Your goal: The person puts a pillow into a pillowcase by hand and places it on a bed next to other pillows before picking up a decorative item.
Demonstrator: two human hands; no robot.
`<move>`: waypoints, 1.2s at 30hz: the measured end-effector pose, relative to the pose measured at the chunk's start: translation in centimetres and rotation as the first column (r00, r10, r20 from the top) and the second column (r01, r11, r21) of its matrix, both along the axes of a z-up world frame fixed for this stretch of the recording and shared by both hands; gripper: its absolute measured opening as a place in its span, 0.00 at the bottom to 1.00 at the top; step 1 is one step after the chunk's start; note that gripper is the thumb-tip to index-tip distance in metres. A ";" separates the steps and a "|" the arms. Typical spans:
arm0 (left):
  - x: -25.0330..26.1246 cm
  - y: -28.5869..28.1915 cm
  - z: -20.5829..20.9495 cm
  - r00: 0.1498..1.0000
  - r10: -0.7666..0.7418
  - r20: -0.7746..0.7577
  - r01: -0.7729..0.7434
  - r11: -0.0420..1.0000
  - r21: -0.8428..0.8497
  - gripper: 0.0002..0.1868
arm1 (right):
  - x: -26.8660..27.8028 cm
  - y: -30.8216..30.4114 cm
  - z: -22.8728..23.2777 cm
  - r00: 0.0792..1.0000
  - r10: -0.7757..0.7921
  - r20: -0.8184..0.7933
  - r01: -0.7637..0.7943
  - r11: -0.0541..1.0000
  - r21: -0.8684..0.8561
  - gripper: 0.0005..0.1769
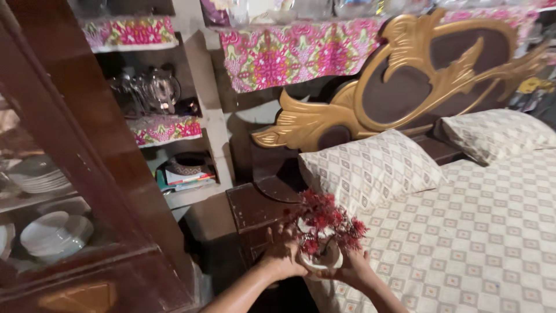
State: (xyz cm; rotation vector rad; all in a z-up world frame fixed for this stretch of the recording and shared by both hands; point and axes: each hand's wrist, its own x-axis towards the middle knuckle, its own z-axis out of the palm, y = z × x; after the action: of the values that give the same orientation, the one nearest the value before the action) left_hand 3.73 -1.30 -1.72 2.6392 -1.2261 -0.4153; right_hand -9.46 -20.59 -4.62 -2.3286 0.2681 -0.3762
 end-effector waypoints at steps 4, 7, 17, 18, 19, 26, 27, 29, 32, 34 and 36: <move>3.8 0.5 -2.9 0.998 0.039 0.056 -0.033 0.993 -0.111 0.61 | 5.2 -1.0 -1.7 0.976 0.032 -0.215 -0.043 0.998 -0.048 0.64; 5.5 1.4 -4.1 0.996 0.083 0.021 -0.073 0.952 -0.297 0.63 | 8.2 -1.4 -4.1 0.961 -0.030 -0.274 -0.017 0.986 -0.168 0.66; 15.2 3.7 -13.7 0.988 0.132 -0.076 -0.152 0.862 -0.483 0.55 | 18.6 0.9 -11.9 0.809 0.004 -0.588 -0.167 0.960 -0.223 0.45; 16.2 3.8 -14.4 0.990 0.118 -0.078 -0.141 0.866 -0.480 0.55 | 19.4 1.4 -12.4 0.807 -0.005 -0.591 -0.155 0.963 -0.219 0.45; 17.1 3.9 -15.1 0.983 0.159 -0.090 -0.181 0.911 -0.370 0.52 | 20.1 2.0 -13.1 0.855 -0.048 -0.517 -0.095 0.965 -0.246 0.44; 24.6 4.0 -18.7 0.975 0.205 -0.085 -0.213 0.971 -0.109 0.59 | 26.4 3.7 -20.3 0.890 -0.138 -0.434 0.035 0.971 -0.236 0.71; 25.6 3.9 -19.1 0.976 0.195 -0.099 -0.205 0.974 -0.095 0.59 | 27.4 3.8 -21.1 0.881 -0.142 -0.451 0.041 0.973 -0.226 0.71; 27.4 4.3 -20.1 0.987 0.160 -0.030 -0.163 0.980 -0.114 0.55 | 29.4 4.4 -22.3 0.823 -0.186 -0.537 0.063 0.969 -0.239 0.70; 30.0 4.1 -22.4 0.973 0.111 0.203 -0.056 0.965 -0.257 0.47 | 31.3 5.0 -22.9 0.815 -0.209 -0.540 0.154 0.977 -0.147 0.76; 31.6 4.2 -23.9 0.985 0.118 0.124 -0.091 0.976 -0.198 0.49 | 32.3 5.2 -23.9 0.813 -0.216 -0.540 0.157 0.976 -0.154 0.75; 33.0 4.0 -25.3 0.990 0.130 0.046 -0.123 0.983 -0.137 0.50 | 33.3 5.0 -25.6 0.812 -0.223 -0.539 0.159 0.974 -0.163 0.74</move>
State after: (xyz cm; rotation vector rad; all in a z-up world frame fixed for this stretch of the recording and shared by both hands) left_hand 36.69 2.69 -27.03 2.6107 -1.0544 -0.2325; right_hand 23.89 -15.56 -30.21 -2.4834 0.7886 0.2168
